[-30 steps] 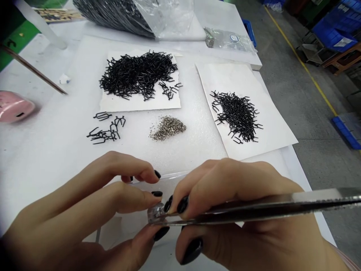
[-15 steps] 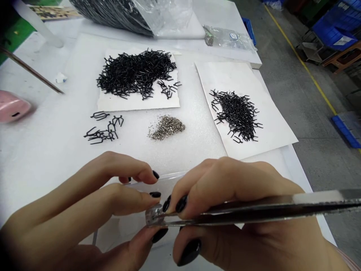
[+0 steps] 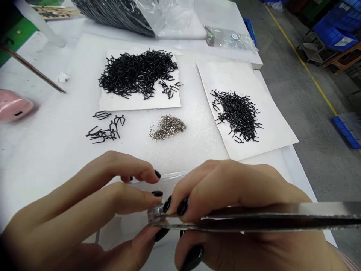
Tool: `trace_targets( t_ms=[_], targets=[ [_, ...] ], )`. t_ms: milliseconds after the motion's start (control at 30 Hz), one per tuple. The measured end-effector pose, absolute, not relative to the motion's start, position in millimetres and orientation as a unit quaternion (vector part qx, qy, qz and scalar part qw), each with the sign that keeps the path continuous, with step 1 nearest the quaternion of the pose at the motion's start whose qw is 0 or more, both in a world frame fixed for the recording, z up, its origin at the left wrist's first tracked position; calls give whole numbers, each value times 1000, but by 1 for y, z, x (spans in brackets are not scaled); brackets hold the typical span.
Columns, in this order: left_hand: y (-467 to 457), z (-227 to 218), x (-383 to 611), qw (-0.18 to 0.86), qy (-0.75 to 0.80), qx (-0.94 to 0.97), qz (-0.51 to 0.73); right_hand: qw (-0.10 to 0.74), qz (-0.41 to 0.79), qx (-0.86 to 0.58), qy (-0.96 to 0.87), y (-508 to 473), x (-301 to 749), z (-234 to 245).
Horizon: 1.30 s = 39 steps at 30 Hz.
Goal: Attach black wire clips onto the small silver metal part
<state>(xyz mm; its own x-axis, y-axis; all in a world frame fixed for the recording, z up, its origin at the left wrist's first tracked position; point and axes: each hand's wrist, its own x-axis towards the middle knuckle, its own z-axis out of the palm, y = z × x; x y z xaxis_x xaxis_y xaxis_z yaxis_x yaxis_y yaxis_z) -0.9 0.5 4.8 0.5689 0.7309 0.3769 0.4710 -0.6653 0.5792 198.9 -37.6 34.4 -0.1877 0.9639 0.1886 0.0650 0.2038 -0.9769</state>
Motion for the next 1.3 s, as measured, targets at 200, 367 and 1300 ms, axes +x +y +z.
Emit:
trace_targets(
  t_ms=[200, 367, 1300],
  targets=[
    [2, 4, 2, 239, 334, 854, 320, 473, 477, -469, -573, -34, 188, 29],
    [4, 4, 2, 301, 308, 833, 349, 478, 471, -464, -578, -37, 198, 22],
    [3, -1, 4, 268, 297, 844, 357, 447, 397, -600, -531, 15, 218, 0]
  ],
)
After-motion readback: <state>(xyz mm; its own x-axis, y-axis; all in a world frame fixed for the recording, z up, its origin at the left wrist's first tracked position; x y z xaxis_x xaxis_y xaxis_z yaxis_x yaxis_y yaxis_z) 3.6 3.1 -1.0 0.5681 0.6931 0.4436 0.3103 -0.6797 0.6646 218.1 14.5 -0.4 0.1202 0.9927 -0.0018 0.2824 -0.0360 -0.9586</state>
